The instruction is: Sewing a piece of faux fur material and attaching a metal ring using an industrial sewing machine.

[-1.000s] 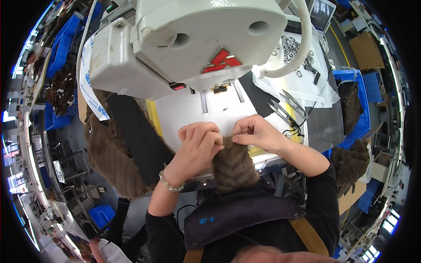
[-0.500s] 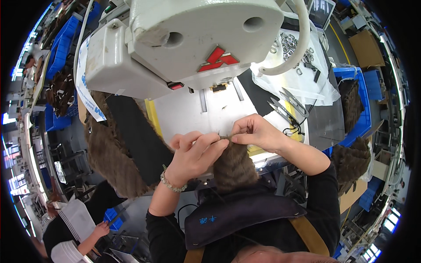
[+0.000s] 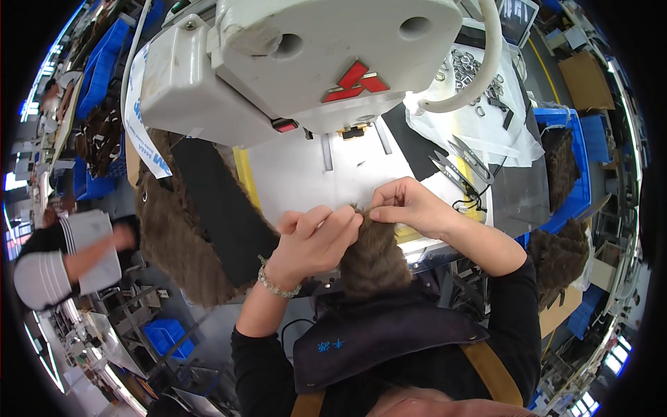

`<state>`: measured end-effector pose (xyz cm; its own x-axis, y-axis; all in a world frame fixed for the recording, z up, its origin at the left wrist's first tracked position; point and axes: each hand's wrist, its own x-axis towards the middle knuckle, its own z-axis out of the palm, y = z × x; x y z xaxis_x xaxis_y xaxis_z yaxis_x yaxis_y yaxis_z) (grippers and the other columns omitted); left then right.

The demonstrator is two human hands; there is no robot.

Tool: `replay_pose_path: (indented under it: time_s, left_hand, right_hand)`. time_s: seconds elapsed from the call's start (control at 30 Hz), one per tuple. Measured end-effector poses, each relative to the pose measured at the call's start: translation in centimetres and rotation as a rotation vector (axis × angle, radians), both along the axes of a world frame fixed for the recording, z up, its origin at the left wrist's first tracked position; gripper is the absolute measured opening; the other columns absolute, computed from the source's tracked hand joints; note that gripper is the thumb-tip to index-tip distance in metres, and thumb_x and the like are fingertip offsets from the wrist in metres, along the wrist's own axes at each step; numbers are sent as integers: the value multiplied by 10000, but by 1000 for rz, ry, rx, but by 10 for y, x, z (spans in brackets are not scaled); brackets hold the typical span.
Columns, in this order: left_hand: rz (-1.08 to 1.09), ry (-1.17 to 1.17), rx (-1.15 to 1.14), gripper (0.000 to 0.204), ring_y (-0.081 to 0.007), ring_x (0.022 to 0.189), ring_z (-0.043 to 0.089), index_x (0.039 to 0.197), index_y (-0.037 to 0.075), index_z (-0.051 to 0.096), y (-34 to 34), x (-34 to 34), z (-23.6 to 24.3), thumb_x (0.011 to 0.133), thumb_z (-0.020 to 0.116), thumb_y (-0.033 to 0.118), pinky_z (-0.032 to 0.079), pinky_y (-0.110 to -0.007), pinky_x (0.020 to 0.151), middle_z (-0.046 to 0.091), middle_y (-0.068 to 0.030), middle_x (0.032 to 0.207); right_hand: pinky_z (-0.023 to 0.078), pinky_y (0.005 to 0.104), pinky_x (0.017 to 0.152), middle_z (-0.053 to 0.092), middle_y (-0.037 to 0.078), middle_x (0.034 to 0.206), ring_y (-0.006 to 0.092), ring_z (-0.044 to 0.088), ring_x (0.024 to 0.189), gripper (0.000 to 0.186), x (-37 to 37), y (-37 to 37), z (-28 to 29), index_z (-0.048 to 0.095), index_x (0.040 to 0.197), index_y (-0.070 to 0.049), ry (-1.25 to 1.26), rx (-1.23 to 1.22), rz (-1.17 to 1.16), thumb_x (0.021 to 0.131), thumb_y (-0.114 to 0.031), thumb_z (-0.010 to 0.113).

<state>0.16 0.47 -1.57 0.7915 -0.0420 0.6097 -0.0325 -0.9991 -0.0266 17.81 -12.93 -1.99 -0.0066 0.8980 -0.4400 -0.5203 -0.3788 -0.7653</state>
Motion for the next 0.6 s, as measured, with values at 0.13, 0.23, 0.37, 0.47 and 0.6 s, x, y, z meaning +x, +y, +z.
replay_pose_path:
  time_s: [0.13,0.23,0.37,0.47,0.6]
  left_hand:
    - [0,-67,-83,186,-132,908,469,837,216,635,-1,1,-1,672,708,170,288,-334,781,560,102,956]
    - [-2,-71,-174,203,-135,881,475,812,219,627,-2,2,-1,641,716,153,282,-338,773,558,107,927]
    - [9,-80,-219,220,-137,872,478,792,228,624,-1,4,0,612,713,138,274,-345,765,552,114,905]
    - [4,-75,-286,234,-143,867,480,780,240,630,1,4,2,592,707,124,273,-347,763,549,116,888]
    - [9,-57,-360,256,-159,856,481,765,250,636,5,2,8,559,717,123,282,-350,762,553,109,886]
  right_hand:
    - [419,167,610,630,-23,736,5,540,663,49,0,0,4,646,840,16,-68,23,23,869,-23,643]
    - [404,169,598,617,-32,722,0,523,655,62,-1,0,4,641,824,14,-89,27,32,868,-28,645]
    - [397,173,593,609,-37,715,-1,514,649,69,-2,1,7,639,815,13,-86,29,17,867,-33,648]
    - [396,176,592,606,-39,711,-1,512,649,74,-1,1,7,638,809,12,-84,25,21,867,-34,647]
    - [394,178,596,605,-38,710,1,509,651,78,0,1,6,637,807,11,-88,29,23,868,-36,645]
